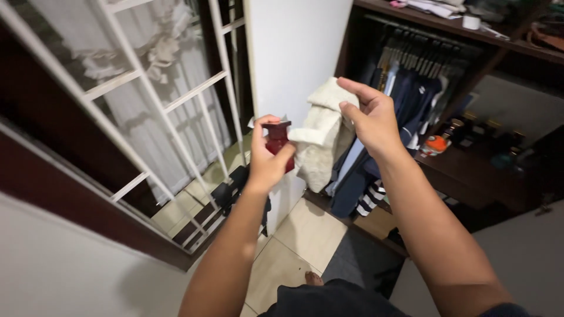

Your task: Cleaning and organizing various perfume bottles in a closet.

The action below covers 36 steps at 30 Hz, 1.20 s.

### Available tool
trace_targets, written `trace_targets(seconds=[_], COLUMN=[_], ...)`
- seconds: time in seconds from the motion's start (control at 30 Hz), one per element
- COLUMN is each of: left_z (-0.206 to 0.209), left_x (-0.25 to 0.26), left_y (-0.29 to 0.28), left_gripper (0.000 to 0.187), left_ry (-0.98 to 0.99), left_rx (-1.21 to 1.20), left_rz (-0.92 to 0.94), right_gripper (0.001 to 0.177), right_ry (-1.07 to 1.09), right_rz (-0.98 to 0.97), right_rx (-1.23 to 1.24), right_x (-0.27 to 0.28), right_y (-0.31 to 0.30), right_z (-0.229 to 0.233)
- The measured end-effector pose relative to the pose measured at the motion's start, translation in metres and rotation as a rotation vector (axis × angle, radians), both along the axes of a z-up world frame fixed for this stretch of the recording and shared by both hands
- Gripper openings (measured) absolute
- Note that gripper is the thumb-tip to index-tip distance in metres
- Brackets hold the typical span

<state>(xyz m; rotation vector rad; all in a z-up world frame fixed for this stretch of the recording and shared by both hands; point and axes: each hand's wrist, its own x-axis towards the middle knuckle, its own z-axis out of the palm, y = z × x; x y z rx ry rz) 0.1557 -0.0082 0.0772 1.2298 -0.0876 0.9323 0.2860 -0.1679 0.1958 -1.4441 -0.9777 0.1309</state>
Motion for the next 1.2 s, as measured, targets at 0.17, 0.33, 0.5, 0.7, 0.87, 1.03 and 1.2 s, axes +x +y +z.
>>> trace_targets(seconds=[0.17, 0.33, 0.5, 0.7, 0.87, 1.03, 1.2], left_z=[0.012, 0.033, 0.031, 0.023, 0.040, 0.028, 0.023], left_x=[0.013, 0.021, 0.049, 0.092, 0.084, 0.080, 0.070], left_y=[0.024, 0.040, 0.036, -0.002, -0.029, -0.031, -0.024], left_gripper=[0.053, 0.035, 0.032, 0.045, 0.051, 0.050, 0.053], left_ry=[-0.021, -0.115, -0.066, 0.141, 0.346, 0.426, 0.052], left_rx=[-0.371, -0.607, -0.659, -0.460, -0.490, -0.279, 0.320], left_rz=[-0.382, -0.658, -0.639, -0.299, -0.140, 0.062, -0.179], right_gripper=[0.057, 0.082, 0.065, 0.042, 0.048, 0.032, 0.034], right_ry=[-0.012, 0.058, -0.487, 0.383, 0.749, 0.374, -0.247], right_rz=[-0.190, -0.200, -0.492, -0.033, 0.207, -0.222, 0.120], right_rx=[0.051, 0.046, -0.156, -0.250, 0.012, -0.373, -0.388], right_x=[0.045, 0.056, 0.060, 0.088, 0.067, 0.102, 0.131], right_y=[-0.019, -0.031, -0.036, 0.000, -0.014, -0.049, -0.025], right_z=[-0.029, -0.055, -0.096, -0.210, -0.152, -0.082, -0.081])
